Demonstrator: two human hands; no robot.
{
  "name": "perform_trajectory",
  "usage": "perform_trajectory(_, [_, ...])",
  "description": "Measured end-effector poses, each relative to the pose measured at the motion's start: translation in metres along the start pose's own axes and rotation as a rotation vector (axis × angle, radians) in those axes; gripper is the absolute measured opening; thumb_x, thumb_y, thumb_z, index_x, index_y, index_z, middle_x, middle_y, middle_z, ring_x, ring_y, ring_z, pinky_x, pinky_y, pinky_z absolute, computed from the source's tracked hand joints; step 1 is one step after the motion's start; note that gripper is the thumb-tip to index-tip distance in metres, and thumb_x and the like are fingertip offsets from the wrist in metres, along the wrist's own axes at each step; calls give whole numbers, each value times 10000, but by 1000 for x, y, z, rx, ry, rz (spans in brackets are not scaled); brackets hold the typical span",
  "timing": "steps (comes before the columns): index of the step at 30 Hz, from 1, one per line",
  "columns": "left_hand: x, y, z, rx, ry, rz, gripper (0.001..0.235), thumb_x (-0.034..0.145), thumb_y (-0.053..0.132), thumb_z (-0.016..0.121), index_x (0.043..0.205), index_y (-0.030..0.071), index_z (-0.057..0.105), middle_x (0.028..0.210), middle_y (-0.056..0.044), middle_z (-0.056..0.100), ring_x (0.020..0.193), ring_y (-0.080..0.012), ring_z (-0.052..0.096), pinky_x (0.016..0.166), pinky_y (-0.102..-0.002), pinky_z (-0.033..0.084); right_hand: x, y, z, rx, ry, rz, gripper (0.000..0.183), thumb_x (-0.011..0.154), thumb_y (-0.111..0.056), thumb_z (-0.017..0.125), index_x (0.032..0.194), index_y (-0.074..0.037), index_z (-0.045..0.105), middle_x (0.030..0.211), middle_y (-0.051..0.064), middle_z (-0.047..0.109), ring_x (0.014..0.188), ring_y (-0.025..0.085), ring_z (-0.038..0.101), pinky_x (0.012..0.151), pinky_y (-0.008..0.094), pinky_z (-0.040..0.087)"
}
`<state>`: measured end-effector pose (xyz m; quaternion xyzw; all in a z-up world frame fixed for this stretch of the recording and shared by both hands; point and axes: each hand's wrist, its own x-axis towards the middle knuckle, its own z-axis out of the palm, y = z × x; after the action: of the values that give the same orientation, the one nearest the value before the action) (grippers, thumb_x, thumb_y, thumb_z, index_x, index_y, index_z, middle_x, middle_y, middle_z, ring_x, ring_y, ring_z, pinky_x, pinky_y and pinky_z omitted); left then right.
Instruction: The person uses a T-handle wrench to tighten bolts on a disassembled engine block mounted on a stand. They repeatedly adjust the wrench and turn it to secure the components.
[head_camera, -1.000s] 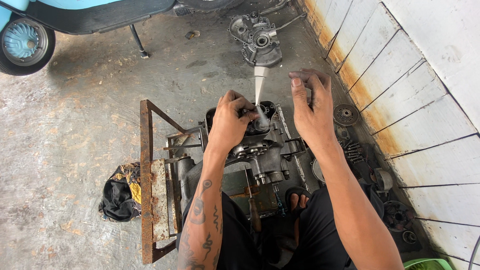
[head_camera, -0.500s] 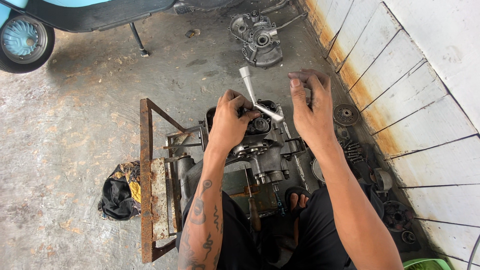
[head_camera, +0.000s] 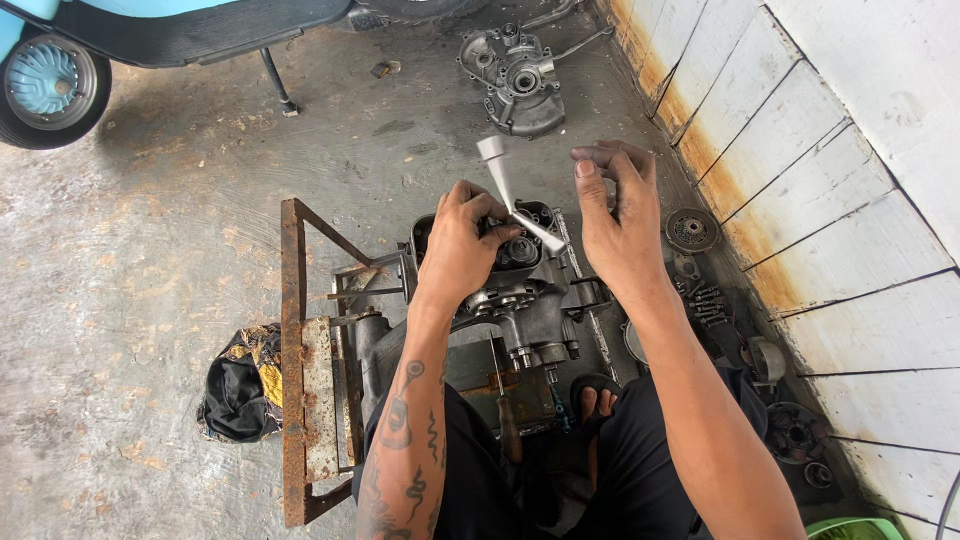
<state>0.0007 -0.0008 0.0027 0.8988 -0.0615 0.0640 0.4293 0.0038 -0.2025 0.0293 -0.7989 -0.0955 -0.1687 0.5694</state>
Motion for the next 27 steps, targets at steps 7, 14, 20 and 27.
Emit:
perform_trajectory(7, [-4, 7, 0, 70, 49, -40, 273, 873, 358, 807, 959, 123, 697, 1021, -116, 577, 1042, -387, 594, 876, -526, 521, -2, -7, 4, 15, -18, -10, 302, 1130, -355, 515, 1245, -121, 667, 1295, 206, 487, 1148, 420, 621, 891, 521, 503])
perform_trajectory(14, [-3, 0, 3, 38, 21, 18, 192, 914, 301, 782, 1008, 138, 742, 1058, -95, 601, 1055, -379, 600, 898, -507, 525, -2, -6, 2, -5, -27, 5, 300, 1121, -351, 529, 1252, -121, 670, 1315, 225, 490, 1163, 457, 615, 897, 531, 513])
perform_trajectory(20, [-5, 3, 2, 111, 56, 27, 260, 894, 349, 799, 999, 130, 704, 1051, -84, 579, 1046, -375, 592, 878, -509, 517, -1, -7, 5, -23, -58, 10, 309, 1119, -351, 525, 1265, -117, 665, 1315, 231, 494, 1180, 477, 610, 908, 543, 514])
perform_trajectory(27, [-3, 2, 4, 71, 57, 65, 203, 885, 312, 808, 958, 135, 739, 1037, -75, 612, 1020, -373, 610, 862, -490, 520, -2, 5, 11, -55, -111, -11, 295, 1108, -341, 562, 1251, -112, 681, 1216, 202, 537, 1128, 467, 637, 866, 541, 528])
